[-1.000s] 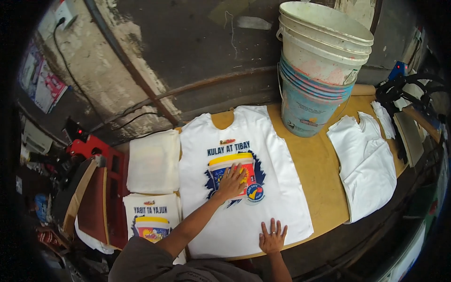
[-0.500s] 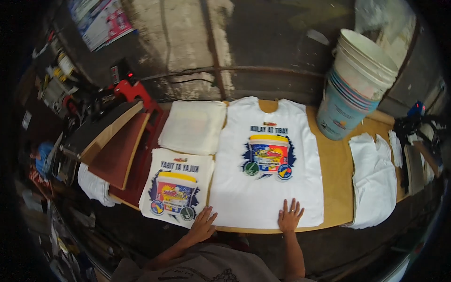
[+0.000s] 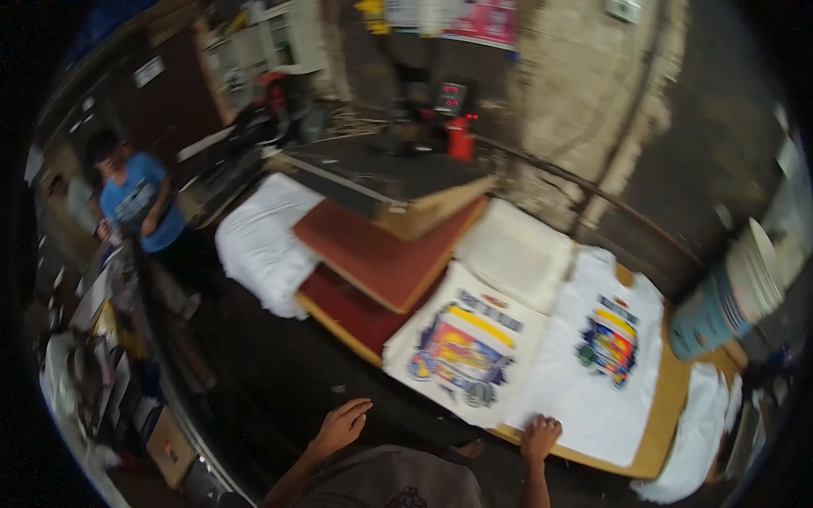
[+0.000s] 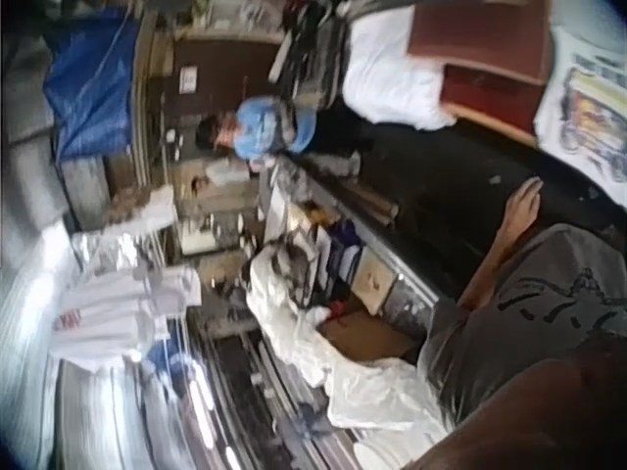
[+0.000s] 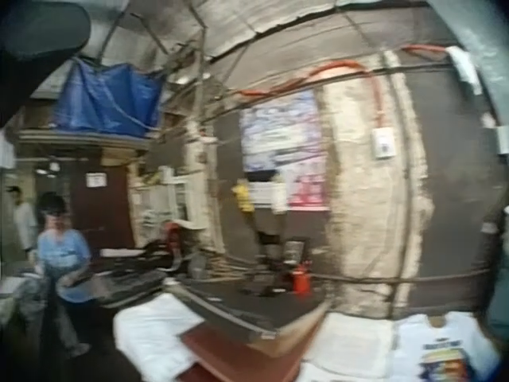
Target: Using a heat press machine to print designs onto t-shirts.
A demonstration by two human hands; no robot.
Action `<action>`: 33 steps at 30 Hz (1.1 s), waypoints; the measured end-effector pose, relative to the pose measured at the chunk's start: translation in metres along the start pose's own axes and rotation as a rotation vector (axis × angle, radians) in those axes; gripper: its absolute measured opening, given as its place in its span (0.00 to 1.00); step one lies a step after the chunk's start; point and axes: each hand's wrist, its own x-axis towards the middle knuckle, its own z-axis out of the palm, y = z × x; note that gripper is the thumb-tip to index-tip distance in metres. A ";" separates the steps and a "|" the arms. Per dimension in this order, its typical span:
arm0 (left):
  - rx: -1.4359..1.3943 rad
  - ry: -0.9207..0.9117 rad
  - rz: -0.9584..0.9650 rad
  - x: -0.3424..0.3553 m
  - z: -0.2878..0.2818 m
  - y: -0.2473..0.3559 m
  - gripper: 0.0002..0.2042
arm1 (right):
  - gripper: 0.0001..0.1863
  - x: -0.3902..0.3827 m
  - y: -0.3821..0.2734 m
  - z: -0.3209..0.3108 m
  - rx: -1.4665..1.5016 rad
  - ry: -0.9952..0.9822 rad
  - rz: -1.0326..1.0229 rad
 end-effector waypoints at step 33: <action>-0.157 0.613 -0.235 0.292 -0.236 -0.312 0.17 | 0.14 0.197 -0.586 -0.062 0.603 0.020 -0.986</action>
